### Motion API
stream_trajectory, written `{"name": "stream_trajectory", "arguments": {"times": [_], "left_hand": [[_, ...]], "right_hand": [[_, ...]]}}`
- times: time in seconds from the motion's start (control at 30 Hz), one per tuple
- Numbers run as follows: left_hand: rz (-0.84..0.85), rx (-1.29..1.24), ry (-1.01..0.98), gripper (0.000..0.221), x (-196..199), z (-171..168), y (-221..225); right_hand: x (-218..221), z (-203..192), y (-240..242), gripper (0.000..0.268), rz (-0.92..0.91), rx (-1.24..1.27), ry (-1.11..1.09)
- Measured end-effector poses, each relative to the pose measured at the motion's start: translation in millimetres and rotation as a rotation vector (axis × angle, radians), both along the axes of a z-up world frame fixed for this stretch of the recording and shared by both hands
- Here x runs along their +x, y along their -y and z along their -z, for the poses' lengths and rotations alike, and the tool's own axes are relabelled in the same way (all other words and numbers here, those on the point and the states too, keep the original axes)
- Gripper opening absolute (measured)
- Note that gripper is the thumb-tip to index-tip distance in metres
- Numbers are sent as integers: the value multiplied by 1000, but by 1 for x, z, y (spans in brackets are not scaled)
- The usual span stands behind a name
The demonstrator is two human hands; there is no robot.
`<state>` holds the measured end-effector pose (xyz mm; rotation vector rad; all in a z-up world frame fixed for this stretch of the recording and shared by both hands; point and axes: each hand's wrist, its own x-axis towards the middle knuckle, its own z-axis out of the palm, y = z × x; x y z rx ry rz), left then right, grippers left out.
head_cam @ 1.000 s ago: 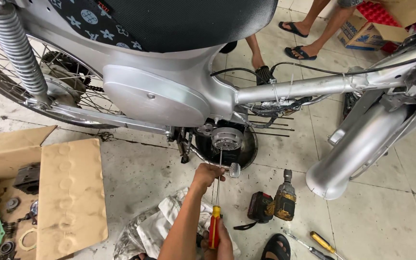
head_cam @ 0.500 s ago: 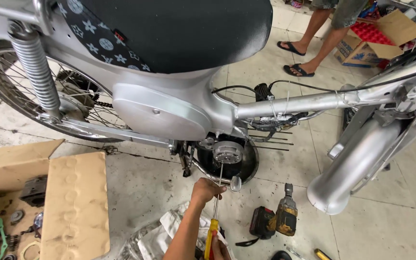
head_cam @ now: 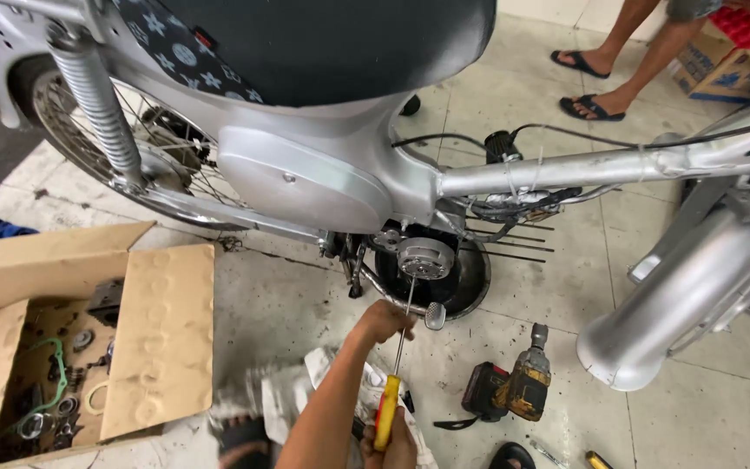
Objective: The person uses a screwdriver to work on the motorcycle engine area, then switches to a utility knife to scrape or clean a component near the footpeg. The task involves manipulating tools on the engine and lower frame of the motorcycle.
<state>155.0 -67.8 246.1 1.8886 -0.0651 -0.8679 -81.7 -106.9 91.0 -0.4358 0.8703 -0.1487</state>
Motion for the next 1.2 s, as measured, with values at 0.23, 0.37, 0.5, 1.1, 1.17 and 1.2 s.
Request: {"name": "stream_trajectory", "arguments": {"times": [0.23, 0.37, 0.5, 1.1, 1.17, 1.2], "left_hand": [[-30, -208, -145, 22, 33, 14, 2], [33, -140, -42, 30, 38, 4, 7], [71, -324, -190, 29, 50, 7, 5], [-488, -659, -157, 30, 18, 76, 52], [-505, -663, -146, 33, 15, 85, 54], [-514, -709, -127, 30, 12, 95, 52]], "right_hand": [[19, -91, -27, 46, 36, -565, -322], [3, -13, -21, 44, 70, -858, -450], [-11, 28, 0, 57, -8, -295, -212], [4, -111, 1, 42, 171, 163, -134], [-7, -61, 13, 44, 117, 318, 1], [-14, -18, 14, 52, 46, -9, -66]]}}
